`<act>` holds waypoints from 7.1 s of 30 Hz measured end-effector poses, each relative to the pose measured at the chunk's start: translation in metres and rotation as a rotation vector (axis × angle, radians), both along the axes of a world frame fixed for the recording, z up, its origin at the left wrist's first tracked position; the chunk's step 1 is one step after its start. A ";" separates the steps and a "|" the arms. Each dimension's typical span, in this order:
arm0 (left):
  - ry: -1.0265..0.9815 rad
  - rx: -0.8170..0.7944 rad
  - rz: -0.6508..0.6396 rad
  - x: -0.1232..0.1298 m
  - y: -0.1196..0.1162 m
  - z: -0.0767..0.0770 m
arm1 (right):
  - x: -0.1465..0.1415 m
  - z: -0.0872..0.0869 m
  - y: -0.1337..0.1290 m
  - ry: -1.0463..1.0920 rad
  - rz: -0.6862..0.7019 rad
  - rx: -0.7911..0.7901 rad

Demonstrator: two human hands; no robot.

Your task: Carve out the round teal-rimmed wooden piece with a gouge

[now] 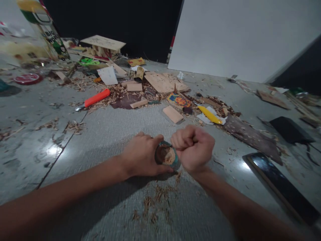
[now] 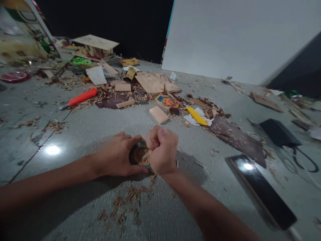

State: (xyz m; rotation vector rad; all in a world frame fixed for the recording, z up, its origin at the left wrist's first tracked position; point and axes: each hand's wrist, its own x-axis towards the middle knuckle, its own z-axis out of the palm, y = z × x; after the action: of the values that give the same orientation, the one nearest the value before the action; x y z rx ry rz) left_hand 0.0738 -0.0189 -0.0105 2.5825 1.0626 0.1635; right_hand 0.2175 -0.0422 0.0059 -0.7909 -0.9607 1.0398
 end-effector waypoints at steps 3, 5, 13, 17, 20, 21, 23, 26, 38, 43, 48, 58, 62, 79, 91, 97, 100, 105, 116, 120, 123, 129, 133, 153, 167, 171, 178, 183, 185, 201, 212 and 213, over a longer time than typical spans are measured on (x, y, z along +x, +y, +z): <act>-0.001 -0.010 0.002 0.000 0.000 0.001 | 0.004 0.002 0.007 0.100 -0.079 -0.071; -0.012 -0.010 0.005 0.000 0.000 0.001 | 0.001 0.000 0.003 0.084 -0.109 -0.072; -0.024 0.018 -0.010 0.000 -0.001 -0.002 | -0.007 -0.005 -0.003 0.019 -0.072 -0.042; -0.001 0.014 -0.001 0.000 -0.001 0.001 | 0.013 0.004 0.016 0.315 -0.098 -0.199; 0.015 0.038 -0.001 0.001 0.000 0.002 | 0.026 0.001 0.022 0.406 -0.119 -0.273; 0.020 0.047 0.002 0.001 0.000 0.002 | 0.028 -0.002 0.024 0.418 -0.131 -0.284; 0.024 0.053 0.002 0.002 -0.001 0.002 | 0.031 -0.008 0.027 0.454 -0.159 -0.316; 0.028 0.056 -0.006 0.003 -0.003 0.002 | 0.032 -0.016 0.030 0.504 -0.181 -0.387; 0.020 0.075 -0.005 0.002 -0.003 0.000 | 0.038 -0.004 0.031 0.553 -0.157 -0.455; 0.019 0.089 -0.007 0.002 -0.004 -0.002 | 0.033 0.004 0.029 0.513 -0.131 -0.409; 0.022 0.115 -0.007 0.004 -0.004 -0.002 | 0.030 -0.007 0.029 0.529 -0.202 -0.442; 0.042 0.160 0.054 0.005 -0.007 -0.003 | 0.035 -0.004 0.030 0.511 -0.209 -0.469; 0.052 0.163 0.054 0.005 -0.008 -0.002 | 0.032 0.017 0.021 0.415 -0.060 -0.386; 0.082 0.175 0.099 0.010 -0.009 -0.005 | 0.004 0.009 -0.001 0.098 -0.114 -0.054; 0.092 0.134 0.107 0.010 -0.009 0.000 | 0.000 0.018 0.003 0.170 -0.238 -0.217; 0.088 0.143 0.100 0.011 -0.009 0.001 | 0.017 0.007 0.023 0.262 -0.292 -0.345; 0.109 0.160 0.109 0.012 -0.008 0.002 | 0.022 0.003 0.026 0.334 -0.281 -0.384; 0.119 0.164 0.099 0.012 -0.008 0.002 | 0.018 0.005 0.018 0.389 -0.271 -0.363; 0.118 0.193 0.120 0.012 -0.007 -0.001 | 0.034 -0.016 0.027 0.508 -0.277 -0.514; 0.127 0.186 0.114 0.012 -0.007 0.000 | 0.039 -0.018 0.030 0.513 -0.259 -0.541; 0.126 0.178 0.121 0.012 -0.008 0.000 | 0.042 -0.011 0.031 0.498 -0.250 -0.530; 0.118 0.127 0.136 0.011 -0.009 0.001 | 0.028 0.014 0.019 0.383 -0.173 -0.407; 0.125 0.115 0.154 0.012 -0.009 0.000 | 0.013 0.020 0.006 0.183 -0.162 -0.236; 0.108 0.141 0.087 0.007 -0.010 0.002 | 0.009 0.011 -0.002 0.099 -0.058 -0.076; 0.037 0.076 0.047 0.007 -0.010 0.002 | 0.026 0.004 0.020 0.271 -0.099 -0.251; 0.033 0.085 0.053 0.007 -0.010 0.001 | 0.033 0.001 0.026 0.365 -0.130 -0.386; 0.073 0.057 0.043 0.007 -0.010 0.002 | 0.016 0.008 0.013 0.318 0.020 -0.328; 0.052 0.102 0.053 0.006 -0.011 0.000 | 0.035 -0.003 0.028 0.460 -0.101 -0.455; 0.048 0.105 0.046 0.006 -0.011 0.000 | 0.040 -0.007 0.030 0.476 -0.128 -0.453; 0.029 0.111 0.054 0.006 -0.011 -0.001 | 0.041 0.000 0.026 0.527 -0.219 -0.406; 0.039 0.075 0.054 0.007 -0.010 0.000 | 0.025 0.009 0.012 0.308 -0.030 -0.211; 0.036 0.075 0.053 0.007 -0.010 0.000 | 0.024 0.009 0.013 0.307 -0.027 -0.210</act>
State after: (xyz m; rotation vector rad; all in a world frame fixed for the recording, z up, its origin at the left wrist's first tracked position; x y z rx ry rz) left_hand 0.0803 -0.0292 -0.0107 2.6339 1.1599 0.1742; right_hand 0.2419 -0.0297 0.0150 -0.7855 -0.5845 1.2110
